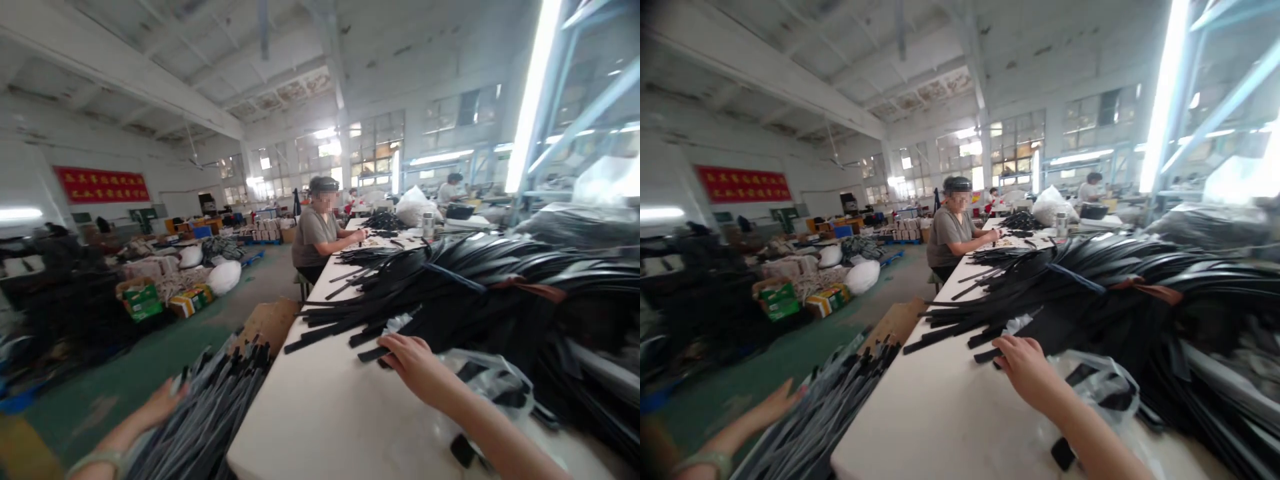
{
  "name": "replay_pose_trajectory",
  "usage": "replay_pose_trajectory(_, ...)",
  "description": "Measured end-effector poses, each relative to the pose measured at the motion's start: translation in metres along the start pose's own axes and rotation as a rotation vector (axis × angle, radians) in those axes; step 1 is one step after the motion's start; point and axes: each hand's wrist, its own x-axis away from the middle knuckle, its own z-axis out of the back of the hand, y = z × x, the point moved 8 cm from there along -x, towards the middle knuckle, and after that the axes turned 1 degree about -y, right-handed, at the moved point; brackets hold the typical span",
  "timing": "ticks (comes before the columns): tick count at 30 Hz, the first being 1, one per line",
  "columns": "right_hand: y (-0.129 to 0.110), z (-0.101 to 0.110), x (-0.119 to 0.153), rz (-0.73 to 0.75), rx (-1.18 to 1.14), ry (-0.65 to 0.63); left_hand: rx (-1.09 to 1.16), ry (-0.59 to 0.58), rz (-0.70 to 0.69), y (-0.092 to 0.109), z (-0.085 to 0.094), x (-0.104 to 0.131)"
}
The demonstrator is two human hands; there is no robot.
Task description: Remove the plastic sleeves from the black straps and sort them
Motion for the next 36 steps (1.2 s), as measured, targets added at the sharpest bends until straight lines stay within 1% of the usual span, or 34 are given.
replay_pose_trajectory(1,0.003,0.004,0.000,-0.006,0.000,-0.024,-0.031,0.057,-0.012,0.006,-0.010,-0.011)
replay_pose_trajectory(2,0.006,0.006,0.000,-0.009,-0.013,-0.060,-0.057,0.114,-0.033,0.018,-0.017,-0.020)
replay_pose_trajectory(3,0.008,0.007,0.001,-0.008,-0.035,-0.104,-0.072,0.171,-0.068,0.037,-0.023,-0.025)
replay_pose_trajectory(4,0.009,0.007,0.002,-0.003,-0.058,-0.145,-0.084,0.216,-0.129,0.063,-0.027,-0.026)
replay_pose_trajectory(5,0.009,0.007,0.003,0.001,-0.076,-0.179,-0.095,0.260,-0.213,0.096,-0.030,-0.022)
replay_pose_trajectory(6,0.010,0.007,0.004,0.000,-0.084,-0.200,-0.103,0.288,-0.322,0.135,-0.033,-0.013)
replay_pose_trajectory(7,0.010,0.007,0.005,-0.006,-0.086,-0.208,-0.110,0.258,-0.453,0.178,-0.040,0.001)
replay_pose_trajectory(8,0.011,0.008,0.004,-0.015,-0.084,-0.203,-0.123,0.202,-0.569,0.222,-0.049,0.017)
replay_pose_trajectory(10,0.015,0.015,0.003,-0.035,-0.088,-0.164,-0.172,0.003,-0.754,0.305,-0.076,0.054)
replay_pose_trajectory(11,0.019,0.021,0.001,-0.048,-0.089,-0.133,-0.180,-0.102,-0.819,0.341,-0.091,0.072)
replay_pose_trajectory(13,0.031,0.037,0.000,-0.089,-0.061,-0.050,-0.166,-0.307,-0.915,0.399,-0.123,0.104)
replay_pose_trajectory(14,0.040,0.045,0.000,-0.124,-0.026,-0.012,-0.165,-0.391,-0.939,0.420,-0.140,0.116)
replay_pose_trajectory(15,0.049,0.052,0.000,-0.162,0.013,0.017,-0.159,-0.445,-0.938,0.435,-0.155,0.124)
replay_pose_trajectory(16,0.057,0.058,0.001,-0.198,0.051,0.034,-0.156,-0.458,-0.922,0.446,-0.169,0.128)
replay_pose_trajectory(17,0.065,0.062,0.003,-0.227,0.082,0.039,-0.156,-0.438,-0.894,0.453,-0.179,0.128)
replay_pose_trajectory(18,0.071,0.064,0.004,-0.245,0.104,0.034,-0.151,-0.393,-0.868,0.456,-0.187,0.127)
replay_pose_trajectory(20,0.078,0.064,0.005,-0.258,0.123,0.006,-0.108,-0.301,-0.854,0.458,-0.195,0.126)
replay_pose_trajectory(21,0.079,0.064,0.005,-0.264,0.130,-0.007,-0.072,-0.291,-0.872,0.458,-0.197,0.128)
replay_pose_trajectory(22,0.080,0.065,0.005,-0.270,0.136,-0.017,-0.029,-0.319,-0.901,0.458,-0.199,0.132)
replay_pose_trajectory(24,0.078,0.066,0.006,-0.287,0.145,-0.022,0.035,-0.428,-0.962,0.459,-0.203,0.145)
replay_pose_trajectory(26,0.071,0.064,0.007,-0.287,0.142,-0.029,0.036,-0.539,-0.998,0.459,-0.209,0.159)
replay_pose_trajectory(28,0.058,0.055,0.006,-0.220,0.112,-0.044,0.046,-0.614,-0.986,0.458,-0.216,0.168)
replay_pose_trajectory(29,0.051,0.049,0.006,-0.173,0.097,-0.045,0.090,-0.640,-0.955,0.458,-0.218,0.167)
replay_pose_trajectory(31,0.043,0.036,0.006,-0.105,0.098,-0.032,0.244,-0.687,-0.852,0.454,-0.219,0.158)
replay_pose_trajectory(33,0.046,0.025,0.006,-0.114,0.148,-0.011,0.388,-0.722,-0.734,0.447,-0.214,0.140)
replay_pose_trajectory(35,0.057,0.017,0.006,-0.161,0.201,-0.004,0.472,-0.784,-0.653,0.439,-0.201,0.119)
replay_pose_trajectory(36,0.062,0.015,0.006,-0.184,0.218,-0.003,0.503,-0.810,-0.632,0.437,-0.190,0.108)
